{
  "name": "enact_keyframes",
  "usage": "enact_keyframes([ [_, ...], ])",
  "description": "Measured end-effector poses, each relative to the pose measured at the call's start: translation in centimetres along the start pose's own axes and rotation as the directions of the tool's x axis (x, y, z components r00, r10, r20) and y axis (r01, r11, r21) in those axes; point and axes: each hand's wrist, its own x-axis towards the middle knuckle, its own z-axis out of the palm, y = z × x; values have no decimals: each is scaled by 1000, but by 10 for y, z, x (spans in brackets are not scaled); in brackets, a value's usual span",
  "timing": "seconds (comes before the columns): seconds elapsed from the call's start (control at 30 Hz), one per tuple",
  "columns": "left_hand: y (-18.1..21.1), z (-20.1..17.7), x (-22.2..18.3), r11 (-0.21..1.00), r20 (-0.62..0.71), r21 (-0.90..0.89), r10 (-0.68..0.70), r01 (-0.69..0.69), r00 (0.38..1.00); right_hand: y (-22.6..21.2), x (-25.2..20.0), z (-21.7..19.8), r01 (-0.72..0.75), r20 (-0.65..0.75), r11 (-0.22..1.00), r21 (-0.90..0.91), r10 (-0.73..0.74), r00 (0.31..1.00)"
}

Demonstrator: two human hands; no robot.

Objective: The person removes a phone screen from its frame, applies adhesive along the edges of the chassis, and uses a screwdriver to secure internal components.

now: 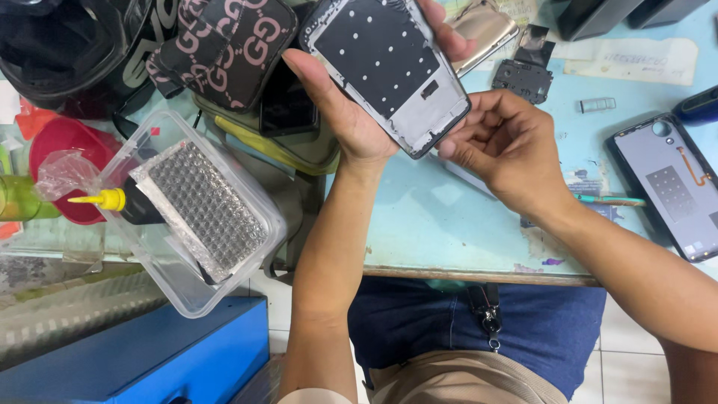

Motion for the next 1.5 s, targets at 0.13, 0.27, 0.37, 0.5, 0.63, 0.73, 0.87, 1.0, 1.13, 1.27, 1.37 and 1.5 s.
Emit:
enact_keyframes([
  [0.13, -4, 3, -2, 995, 37, -97, -19, 22, 999, 6, -3, 5, -9, -2, 1000, -11, 9, 1000],
  [0.27, -3, 3, -2, 991, 42, -128, -23, 28, 999, 2, -5, 6, -38, 5, 999, 28, 38, 999],
  [0.37, -2, 1, -2, 990, 6, -136, -46, 46, 999, 0, -5, 8, -52, 24, 996, 67, 50, 998],
  [0.5, 1, 2, 0, 977, -8, -190, -98, 94, 995, 0, -6, 9, -9, 16, 1000, 23, 9, 1000],
  [0.63, -4, 11, -3, 969, -46, -212, -141, 128, 989, -1, -6, 10, -30, -37, 999, -37, 29, 999],
  [0.73, -3, 11, -2, 966, -66, -199, -179, 163, 982, -5, -4, 3, -77, -54, 993, -85, 72, 996],
  [0.87, 1, 6, 4, 951, -32, -232, -217, 204, 976, -4, -3, -3, -104, -43, 991, -82, 100, 994],
  [1.0, 3, 5, 7, 930, -1, -282, -244, 234, 970, 1, -6, -4, -72, -49, 994, -87, 67, 997],
  [1.13, 5, 7, 7, 923, -18, -298, -259, 242, 966, -1, -12, -3, 283, 20, 753, -594, -337, 941],
  [1.27, 11, 7, 5, 929, -39, -306, -231, 209, 972, 1, -5, -7, 463, 306, 174, -869, -546, 780],
  [1.37, 10, 3, 3, 959, -75, -215, -205, 185, 976, 4, -11, -15, 406, 330, 56, -912, -487, 809],
  [1.5, -6, -1, -3, 963, -96, -123, -253, 241, 963, 13, -13, -15, 430, 435, -111, -896, -419, 797],
])
